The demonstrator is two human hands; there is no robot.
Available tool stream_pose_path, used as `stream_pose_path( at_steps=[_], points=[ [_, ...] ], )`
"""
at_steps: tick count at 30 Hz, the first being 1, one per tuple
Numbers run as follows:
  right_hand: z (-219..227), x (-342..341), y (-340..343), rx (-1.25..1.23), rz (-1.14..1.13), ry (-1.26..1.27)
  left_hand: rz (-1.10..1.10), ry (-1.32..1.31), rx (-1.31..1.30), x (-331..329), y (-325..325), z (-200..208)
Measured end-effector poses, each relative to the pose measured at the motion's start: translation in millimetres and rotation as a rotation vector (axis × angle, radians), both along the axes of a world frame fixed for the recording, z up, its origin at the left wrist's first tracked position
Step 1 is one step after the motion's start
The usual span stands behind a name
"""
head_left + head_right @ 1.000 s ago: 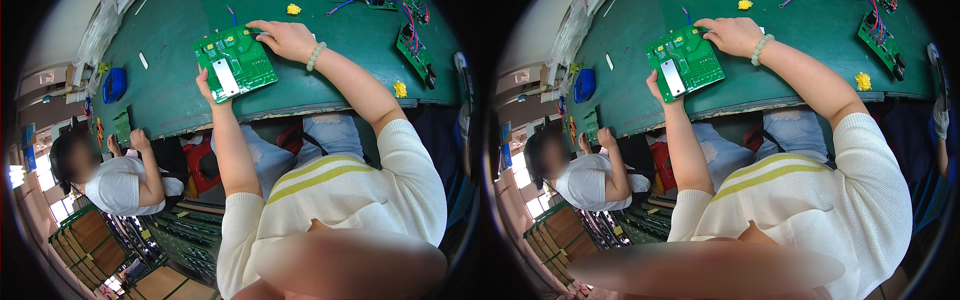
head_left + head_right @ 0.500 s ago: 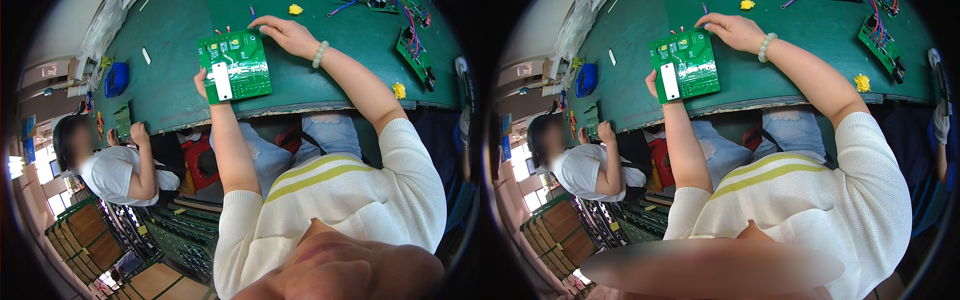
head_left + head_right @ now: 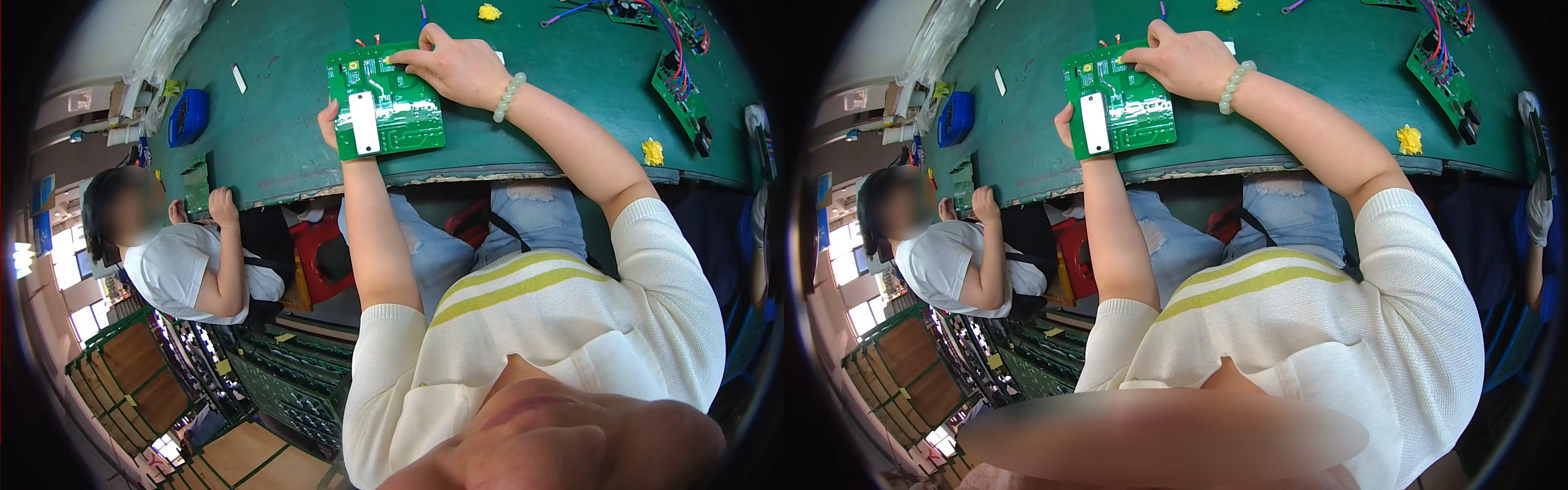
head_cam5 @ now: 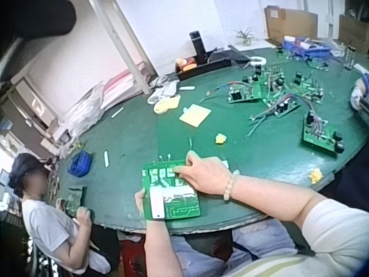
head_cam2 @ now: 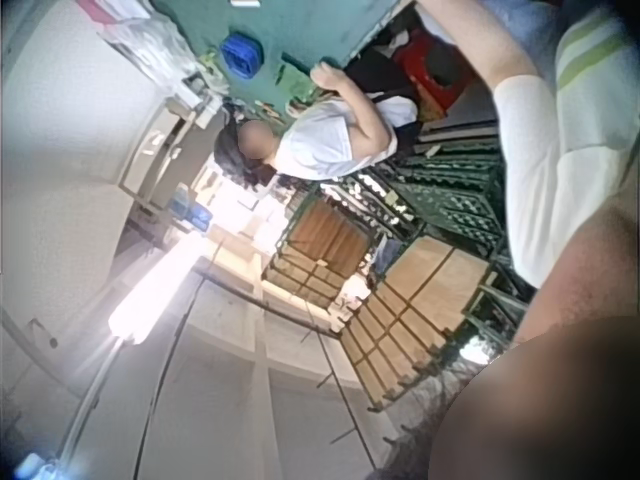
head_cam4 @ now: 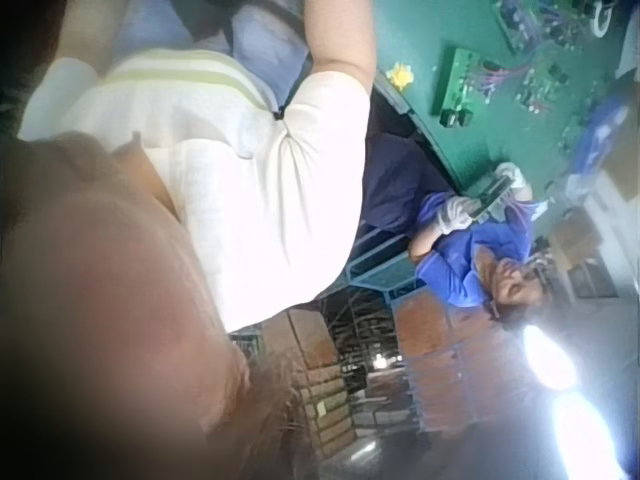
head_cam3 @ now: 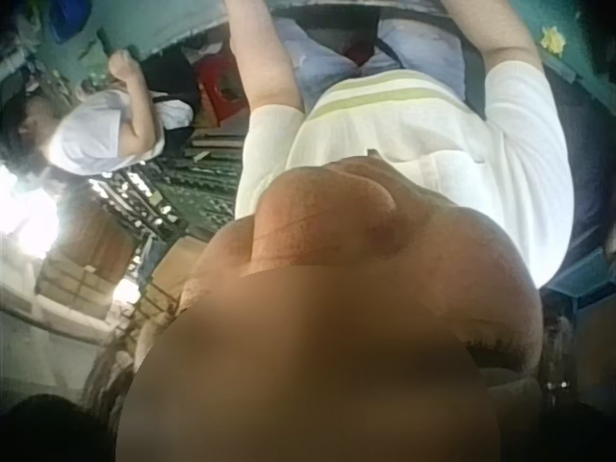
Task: Manually assemble components and wiring onto printed circuit boards at a factory workbench.
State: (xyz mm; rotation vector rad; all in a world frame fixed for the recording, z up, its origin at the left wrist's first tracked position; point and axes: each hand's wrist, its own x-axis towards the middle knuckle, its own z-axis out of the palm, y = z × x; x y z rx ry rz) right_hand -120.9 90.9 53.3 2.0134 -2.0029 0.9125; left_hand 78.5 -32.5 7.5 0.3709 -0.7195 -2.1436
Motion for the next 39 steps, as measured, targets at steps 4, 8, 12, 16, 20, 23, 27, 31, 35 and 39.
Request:
stream_pose_path(
  at_steps=[4, 8, 12, 16, 20, 23, 27, 31, 35, 39],
  points=[
    [0, 0, 0, 0.064, 0.002, -0.048, -0.02, 0.047, 0.017, 2, -2, -2],
    [0, 3, -1, 0.066, -0.022, -0.102, 0.003, 0.015, 0.017, 0, 2, 2],
    [1, 6, 0, 0.073, -0.056, -0.087, -0.013, -0.012, 0.029, 2, 0, 0],
    [0, 2, -3, -0.031, -0.021, -0.226, -0.022, 0.006, 0.002, -1, 5, 5],
    [25, 6, 0, -0.21, -0.066, -0.23, 0.049, -0.055, -0.024, -6, 12, 13],
    [15, 16, -3, -0.192, -0.05, -0.1, 0.024, -0.086, -0.042, -4, 7, 8],
    [15, 27, -12, -0.177, -0.033, -0.007, -0.033, -0.027, -0.038, -1, 4, 5],
    [13, 34, -28, -0.174, -0.019, 0.062, -0.094, 0.047, -0.055, -10, 7, 9],
    [22, 39, -23, -0.046, -0.058, 0.051, -0.062, 0.019, -0.039, -9, 8, 9],
    [21, 36, -18, 0.001, -0.046, 0.027, -0.07, 0.037, -0.035, -10, 10, 13]
  ],
)
